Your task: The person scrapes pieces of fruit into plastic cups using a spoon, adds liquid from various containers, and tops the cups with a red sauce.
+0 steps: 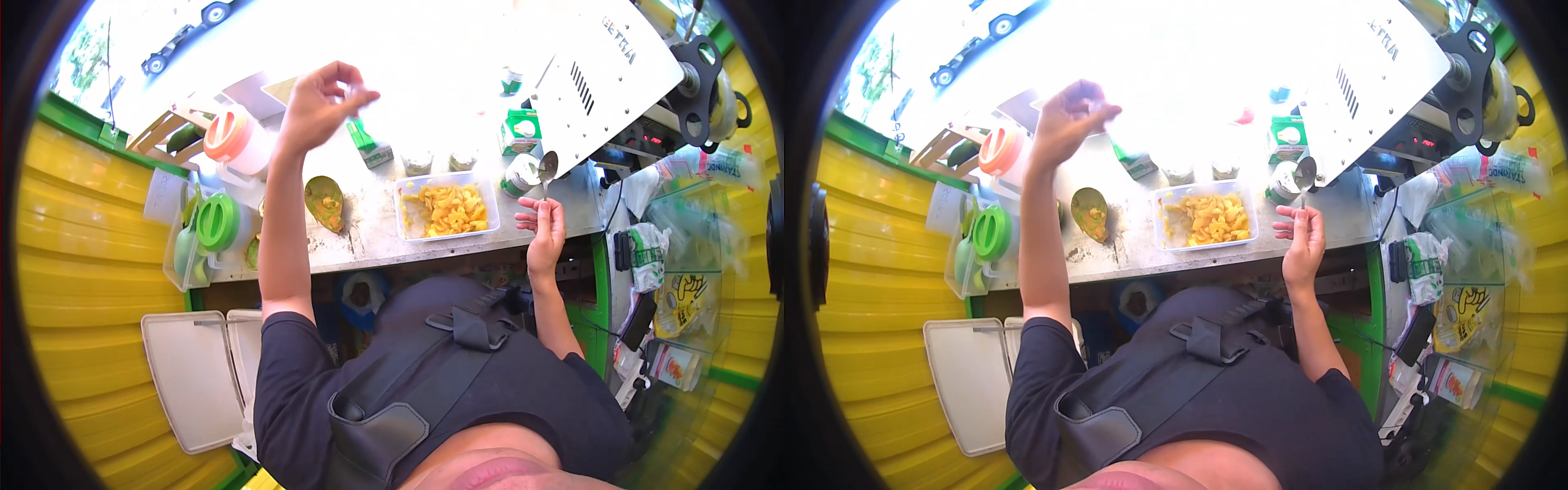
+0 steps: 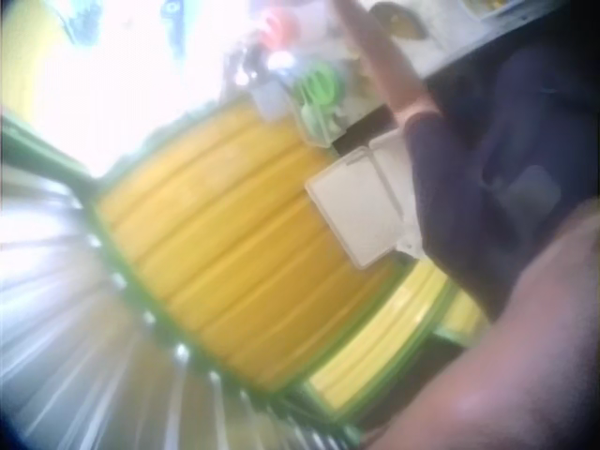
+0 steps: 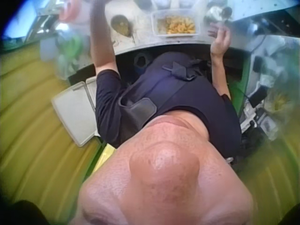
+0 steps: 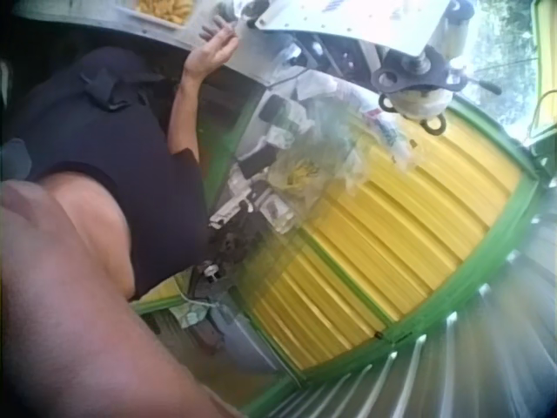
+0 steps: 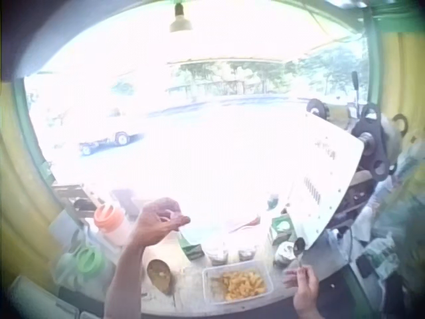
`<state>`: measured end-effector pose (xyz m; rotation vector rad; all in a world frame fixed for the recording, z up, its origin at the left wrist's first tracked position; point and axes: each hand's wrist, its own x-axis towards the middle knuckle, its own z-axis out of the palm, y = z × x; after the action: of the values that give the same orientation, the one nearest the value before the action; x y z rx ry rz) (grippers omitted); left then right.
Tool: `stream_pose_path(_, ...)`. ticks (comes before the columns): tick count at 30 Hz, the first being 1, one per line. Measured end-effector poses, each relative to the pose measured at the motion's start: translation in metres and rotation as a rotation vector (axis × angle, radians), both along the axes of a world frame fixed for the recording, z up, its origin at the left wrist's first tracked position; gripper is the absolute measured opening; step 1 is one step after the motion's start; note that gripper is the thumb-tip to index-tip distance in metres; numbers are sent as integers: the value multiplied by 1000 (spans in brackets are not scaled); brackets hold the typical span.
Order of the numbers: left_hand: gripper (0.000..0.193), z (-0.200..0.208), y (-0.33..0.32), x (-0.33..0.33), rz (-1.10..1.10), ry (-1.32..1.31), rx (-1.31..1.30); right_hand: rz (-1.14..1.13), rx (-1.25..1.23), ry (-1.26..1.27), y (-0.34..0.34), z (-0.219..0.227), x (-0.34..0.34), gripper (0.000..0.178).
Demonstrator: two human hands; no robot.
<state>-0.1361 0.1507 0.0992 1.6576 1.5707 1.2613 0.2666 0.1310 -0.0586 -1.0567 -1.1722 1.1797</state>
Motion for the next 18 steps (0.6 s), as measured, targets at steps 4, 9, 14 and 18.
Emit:
stream_pose_path(4, 23, -54, 83, -16, 225, 362, 402, 1, -11, -27, -11, 1, 3, 24)
stream_pose_path(9, 18, -131, 120, -21, 168, 668, 402, -104, -31, -139, -50, -32, 17, 25)
stream_pose_path(14, 56, -134, 100, -39, -169, 773, 344, -210, -206, -86, -129, -50, 19, 27)
stream_pose_path(18, 47, -14, 78, -5, -156, 96, 436, -378, -296, -78, -161, -49, 28, 24)
